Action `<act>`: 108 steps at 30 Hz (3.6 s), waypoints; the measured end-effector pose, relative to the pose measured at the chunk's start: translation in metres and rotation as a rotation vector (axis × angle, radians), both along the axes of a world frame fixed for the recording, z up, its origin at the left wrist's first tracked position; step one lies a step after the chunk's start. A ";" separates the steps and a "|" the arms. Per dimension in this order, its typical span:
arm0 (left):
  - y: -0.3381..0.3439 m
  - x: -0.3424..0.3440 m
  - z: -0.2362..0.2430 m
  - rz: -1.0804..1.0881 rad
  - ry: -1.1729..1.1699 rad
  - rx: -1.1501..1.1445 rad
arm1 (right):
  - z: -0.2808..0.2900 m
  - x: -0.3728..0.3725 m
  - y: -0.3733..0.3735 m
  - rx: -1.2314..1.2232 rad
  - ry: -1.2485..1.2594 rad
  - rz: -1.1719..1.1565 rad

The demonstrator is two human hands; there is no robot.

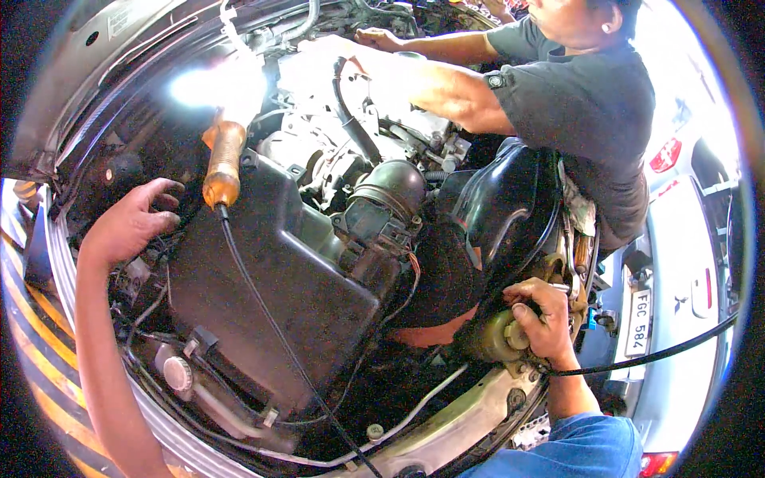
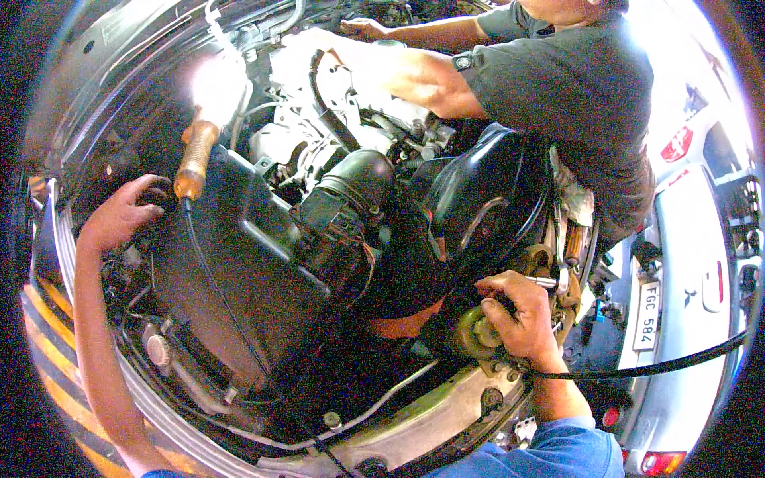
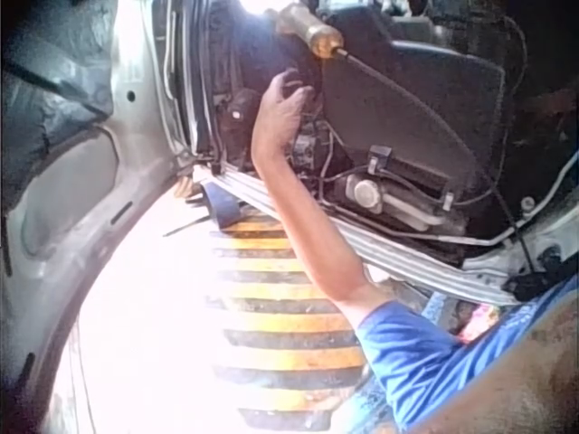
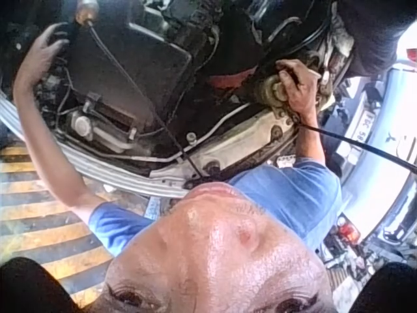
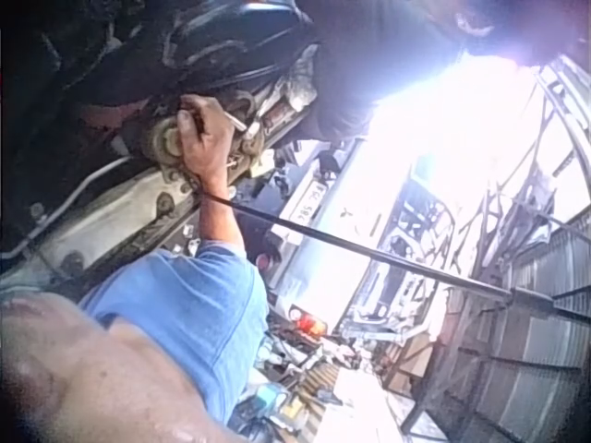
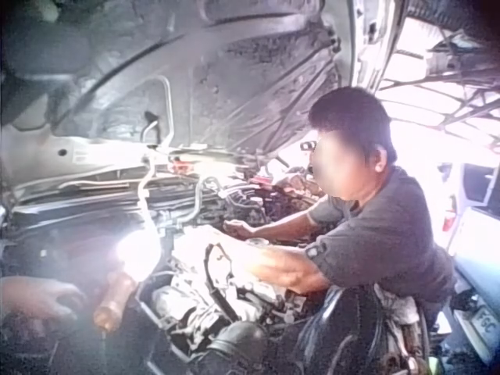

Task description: The person is seen repairing or assembling parts of a car engine in a service bay.

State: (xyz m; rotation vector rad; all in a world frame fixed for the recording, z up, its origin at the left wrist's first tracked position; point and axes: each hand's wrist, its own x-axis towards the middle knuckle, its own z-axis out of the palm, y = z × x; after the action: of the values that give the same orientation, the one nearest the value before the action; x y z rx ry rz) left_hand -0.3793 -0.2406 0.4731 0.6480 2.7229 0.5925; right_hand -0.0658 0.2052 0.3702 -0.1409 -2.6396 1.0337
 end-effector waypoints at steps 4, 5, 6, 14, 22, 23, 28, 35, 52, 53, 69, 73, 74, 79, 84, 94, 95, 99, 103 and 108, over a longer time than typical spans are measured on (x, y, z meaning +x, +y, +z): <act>0.006 0.005 0.005 0.027 -0.024 0.000 | 0.000 0.001 0.001 0.008 -0.003 -0.003; 0.006 0.004 0.004 0.027 -0.024 0.000 | 0.000 0.001 0.001 0.008 -0.002 -0.002; 0.005 0.004 0.004 0.019 -0.014 -0.009 | -0.001 0.001 0.000 0.010 -0.003 -0.003; 0.009 0.006 0.006 0.035 -0.011 -0.033 | 0.003 0.000 -0.002 -0.004 -0.013 -0.010; 0.005 0.005 0.005 0.023 -0.003 -0.036 | 0.000 0.004 0.000 -0.031 -0.083 -0.029; 0.007 0.006 0.006 0.023 -0.003 -0.037 | -0.001 0.007 -0.003 -0.058 -0.087 -0.075; 0.008 0.009 0.009 0.065 -0.061 -0.019 | -0.006 0.010 -0.009 -0.058 -0.072 -0.118; 0.006 -0.001 0.003 -0.018 -0.016 0.000 | 0.079 -0.304 -0.079 1.520 0.418 0.422; -0.003 0.004 0.002 0.026 -0.021 0.010 | 0.007 -0.319 -0.102 1.276 0.571 0.502; 0.001 0.004 0.005 0.019 -0.025 0.011 | 0.006 -0.322 -0.100 1.268 0.474 0.490; 0.009 0.007 0.012 0.026 -0.001 0.100 | -0.022 0.058 0.045 0.205 -0.192 0.161; 0.004 0.010 0.014 0.050 0.000 0.089 | 0.005 0.044 0.023 0.046 -0.026 0.060; 0.001 0.011 0.014 0.068 -0.046 0.132 | 0.005 0.046 0.023 0.053 -0.031 0.071; -0.003 0.011 0.015 -0.024 0.097 0.115 | -0.019 0.074 0.039 0.048 0.145 -0.225; 0.002 0.010 0.017 -0.009 0.062 0.144 | -0.037 0.090 0.040 -0.050 0.293 -0.409; -0.003 0.004 0.023 -0.062 0.073 0.123 | -0.063 0.090 0.059 -0.006 0.296 -0.449; -0.003 0.002 0.023 -0.063 0.100 0.118 | -0.059 0.085 0.051 -0.045 0.304 -0.447; -0.010 0.002 0.019 -0.040 0.102 0.157 | -0.052 0.077 0.037 -0.160 0.334 -0.383; -0.010 0.002 0.017 -0.043 0.141 0.124 | -0.059 0.082 0.046 -0.150 0.340 -0.426; -0.018 -0.004 0.015 -0.019 0.094 0.161 | -0.056 0.079 0.043 -0.100 0.384 -0.419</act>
State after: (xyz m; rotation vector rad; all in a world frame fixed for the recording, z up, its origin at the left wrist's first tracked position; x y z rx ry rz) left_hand -0.3837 -0.2591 0.4876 0.7579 2.7722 0.8025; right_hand 0.0128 0.2478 0.3138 -0.4477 -2.0956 0.9360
